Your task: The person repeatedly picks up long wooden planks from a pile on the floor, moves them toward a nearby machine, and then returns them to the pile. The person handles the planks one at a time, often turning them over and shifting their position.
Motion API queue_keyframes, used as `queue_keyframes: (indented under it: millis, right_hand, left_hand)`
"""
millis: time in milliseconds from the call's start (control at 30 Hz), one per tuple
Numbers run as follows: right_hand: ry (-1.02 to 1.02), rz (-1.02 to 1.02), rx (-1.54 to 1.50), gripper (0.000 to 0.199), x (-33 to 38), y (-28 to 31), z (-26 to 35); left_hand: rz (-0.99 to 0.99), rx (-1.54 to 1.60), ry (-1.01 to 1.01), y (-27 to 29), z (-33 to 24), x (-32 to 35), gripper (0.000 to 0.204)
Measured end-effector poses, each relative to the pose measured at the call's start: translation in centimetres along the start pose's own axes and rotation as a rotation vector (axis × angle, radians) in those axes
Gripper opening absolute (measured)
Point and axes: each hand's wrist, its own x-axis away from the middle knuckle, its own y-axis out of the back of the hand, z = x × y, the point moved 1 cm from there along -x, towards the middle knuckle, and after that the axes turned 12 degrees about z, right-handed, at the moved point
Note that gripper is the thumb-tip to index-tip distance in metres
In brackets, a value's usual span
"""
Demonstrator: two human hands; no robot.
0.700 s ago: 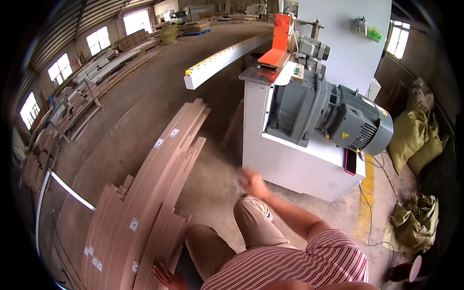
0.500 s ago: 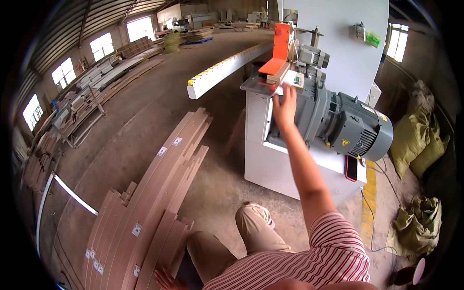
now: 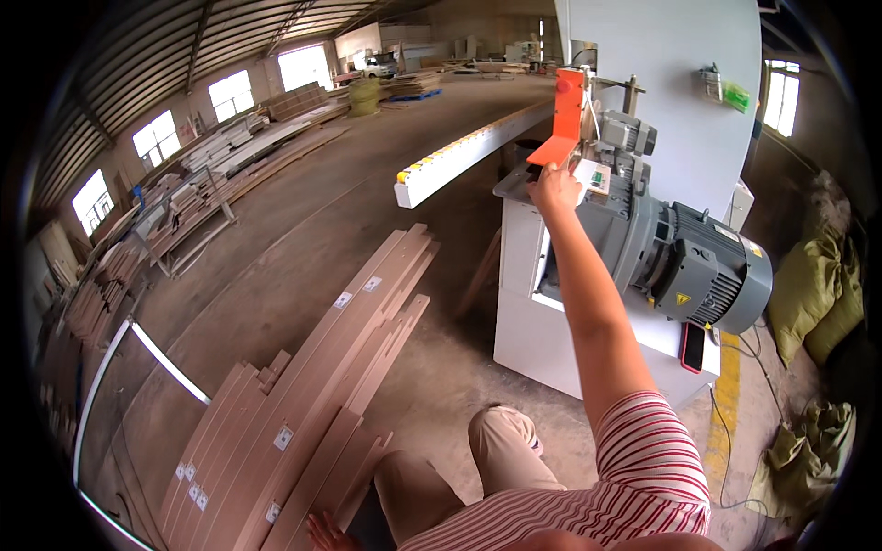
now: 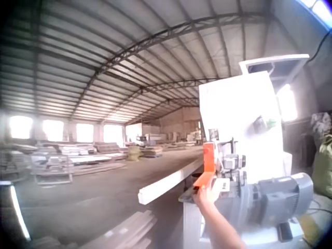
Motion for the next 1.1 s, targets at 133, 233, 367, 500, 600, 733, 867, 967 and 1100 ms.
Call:
queue_keyframes:
  millis: [133,233,367,500,600,733,867,967,1100]
  right_hand:
    - [0.316,-0.147,-0.501,0.032,9.6,2.9,0.3]
    - [0.256,0.37,-1.43,0.032,18.1,3.9,-2.4]
    - [0.03,1.333,-2.272,0.049,30.9,3.4,2.3]
    - [-0.029,1.864,-2.313,0.048,40.5,2.1,5.3]
    - [-0.029,1.895,-2.277,0.048,43.3,2.9,6.2]
    - [-0.047,1.965,-2.257,0.05,44.8,3.1,5.3]
    - [-0.254,2.193,-2.398,0.053,46.4,2.2,5.2]
    - [-0.339,2.39,-2.342,0.055,49.0,1.6,4.6]
    - [0.348,1.784,-1.805,0.041,47.3,2.8,5.2]
  left_hand:
    - [0.237,0.249,0.235,2.6,-1.7,0.5,0.07]
    - [0.244,0.731,0.321,2.8,-3.2,-2.9,0.055]
    - [0.361,1.638,0.153,9.4,-11.3,-14.4,0.046]
    - [0.351,2.217,-0.081,13.6,-17.1,-19.9,0.051]
    - [0.34,2.144,0.027,15.8,-17.8,-21.1,0.043]
    - [0.401,2.206,0.003,16.5,-17.1,-19.5,0.041]
    - [0.365,2.382,-0.086,16.0,-17.5,-18.9,0.051]
    - [0.473,2.578,-0.115,15.9,-18.9,-17.8,0.069]
    - [0.28,1.704,-0.073,16.6,-18.4,-18.0,0.083]
